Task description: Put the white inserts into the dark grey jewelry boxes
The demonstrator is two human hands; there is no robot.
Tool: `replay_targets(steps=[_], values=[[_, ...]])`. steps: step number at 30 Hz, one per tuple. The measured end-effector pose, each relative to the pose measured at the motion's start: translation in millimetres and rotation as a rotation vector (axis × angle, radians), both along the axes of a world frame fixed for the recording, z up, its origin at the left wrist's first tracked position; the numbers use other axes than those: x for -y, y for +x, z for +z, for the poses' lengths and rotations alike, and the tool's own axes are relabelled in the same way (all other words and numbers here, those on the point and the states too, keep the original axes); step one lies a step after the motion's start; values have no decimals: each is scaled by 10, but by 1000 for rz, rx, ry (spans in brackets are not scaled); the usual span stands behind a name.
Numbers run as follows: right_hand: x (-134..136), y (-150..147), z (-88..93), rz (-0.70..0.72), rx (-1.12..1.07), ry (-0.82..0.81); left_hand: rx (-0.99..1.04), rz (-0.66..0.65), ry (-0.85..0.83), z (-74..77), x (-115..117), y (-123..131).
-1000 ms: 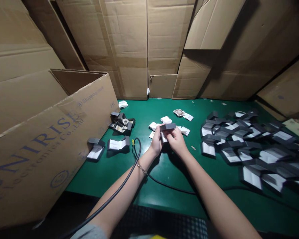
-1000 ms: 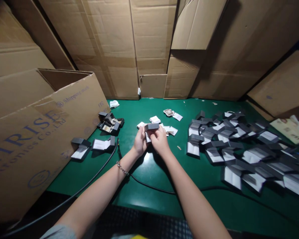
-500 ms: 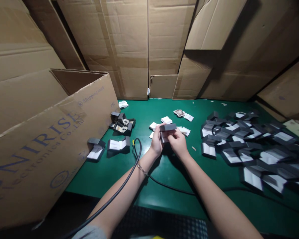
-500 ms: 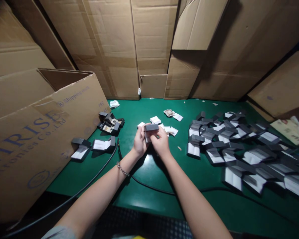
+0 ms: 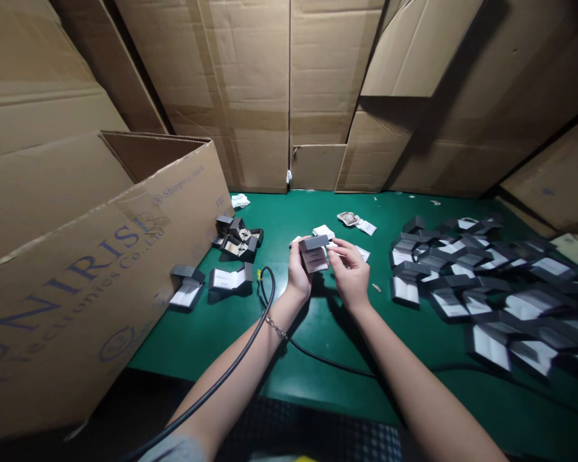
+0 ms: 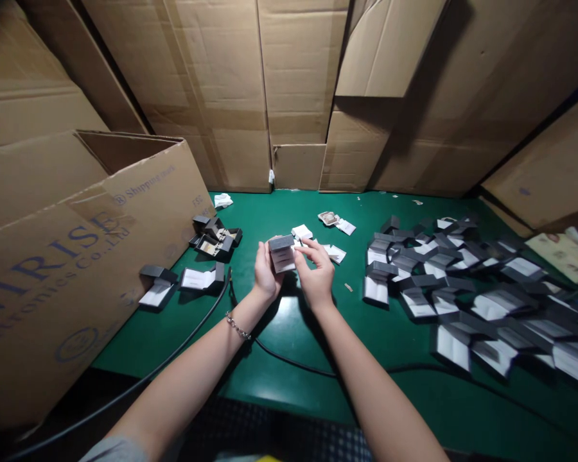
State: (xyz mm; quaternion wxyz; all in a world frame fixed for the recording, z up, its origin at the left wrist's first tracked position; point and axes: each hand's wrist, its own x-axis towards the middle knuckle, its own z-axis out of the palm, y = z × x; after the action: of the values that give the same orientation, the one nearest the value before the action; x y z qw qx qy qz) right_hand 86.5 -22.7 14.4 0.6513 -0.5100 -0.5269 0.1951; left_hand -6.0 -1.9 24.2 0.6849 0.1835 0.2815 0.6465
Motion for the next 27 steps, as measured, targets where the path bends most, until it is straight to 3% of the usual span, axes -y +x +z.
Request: replay_targets(steps=[5, 12, 27], values=[[-25, -15, -7, -9, -26, -85, -43, 43, 23, -47, -38, -22], [-36, -18, -54, 8, -48, -87, -82, 28, 92, -113, -39, -11], [-77, -122, -114, 153, -289, -313, -75, 93, 27, -241, -118, 1]])
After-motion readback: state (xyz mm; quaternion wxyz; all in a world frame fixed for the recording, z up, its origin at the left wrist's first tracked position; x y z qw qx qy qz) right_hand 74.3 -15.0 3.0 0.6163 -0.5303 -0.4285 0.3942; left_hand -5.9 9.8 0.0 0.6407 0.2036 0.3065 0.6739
